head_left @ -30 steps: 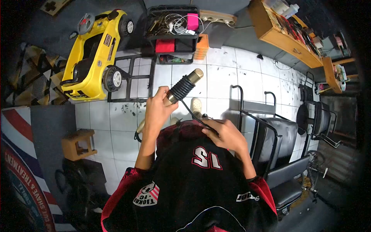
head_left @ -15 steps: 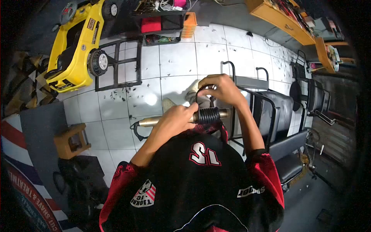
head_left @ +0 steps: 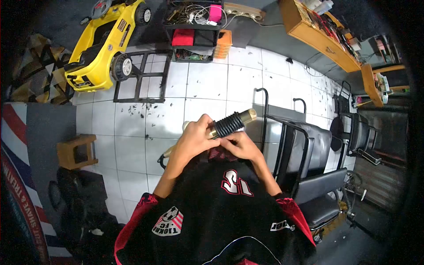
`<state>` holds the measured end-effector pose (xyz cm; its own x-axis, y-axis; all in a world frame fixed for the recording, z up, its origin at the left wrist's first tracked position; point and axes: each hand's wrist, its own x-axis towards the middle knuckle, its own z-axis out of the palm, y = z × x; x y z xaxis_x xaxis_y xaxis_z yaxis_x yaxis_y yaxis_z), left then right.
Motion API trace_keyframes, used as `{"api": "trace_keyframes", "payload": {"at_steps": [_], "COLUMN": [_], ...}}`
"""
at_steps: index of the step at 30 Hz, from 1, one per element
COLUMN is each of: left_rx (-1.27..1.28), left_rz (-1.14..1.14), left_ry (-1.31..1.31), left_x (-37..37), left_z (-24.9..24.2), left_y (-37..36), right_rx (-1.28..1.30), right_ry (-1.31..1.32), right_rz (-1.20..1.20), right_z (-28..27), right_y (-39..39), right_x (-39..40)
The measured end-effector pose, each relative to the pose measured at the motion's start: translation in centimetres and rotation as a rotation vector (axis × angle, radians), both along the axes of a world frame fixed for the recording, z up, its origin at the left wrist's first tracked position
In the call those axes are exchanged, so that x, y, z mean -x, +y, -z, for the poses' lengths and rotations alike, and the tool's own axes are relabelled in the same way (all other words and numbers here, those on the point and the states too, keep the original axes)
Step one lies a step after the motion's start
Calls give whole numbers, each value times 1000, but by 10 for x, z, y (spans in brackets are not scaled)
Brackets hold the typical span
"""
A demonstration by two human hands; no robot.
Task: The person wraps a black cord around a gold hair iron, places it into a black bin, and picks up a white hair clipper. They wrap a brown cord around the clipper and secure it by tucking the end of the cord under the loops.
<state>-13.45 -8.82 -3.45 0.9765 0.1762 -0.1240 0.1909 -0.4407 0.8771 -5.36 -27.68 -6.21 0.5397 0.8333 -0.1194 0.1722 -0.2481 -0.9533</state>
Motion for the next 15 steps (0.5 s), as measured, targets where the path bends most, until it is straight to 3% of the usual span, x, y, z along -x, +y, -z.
{"api": "trace_keyframes", "payload": {"at_steps": [3,6,9,12,15], "left_rx": [78,-8,-61,-34,-2], "left_rz": [3,243,320,380,273], "left_ry": [83,176,87,-22,244], "left_x": [5,11,23,37,57], "left_z": [-1,0,-4,-12,-20], "left_y": [-27,-46,-68,-80,-102], "right_rx": [31,-22,33,-106,-116], "right_ry": [-14,55,263,349,266], "right_rz": [-18,113,291,290,266], "right_z": [-18,10,13,14,-1], "right_y": [-27,-59,-72,-92,-106], "right_x": [4,17,34,45,56]}}
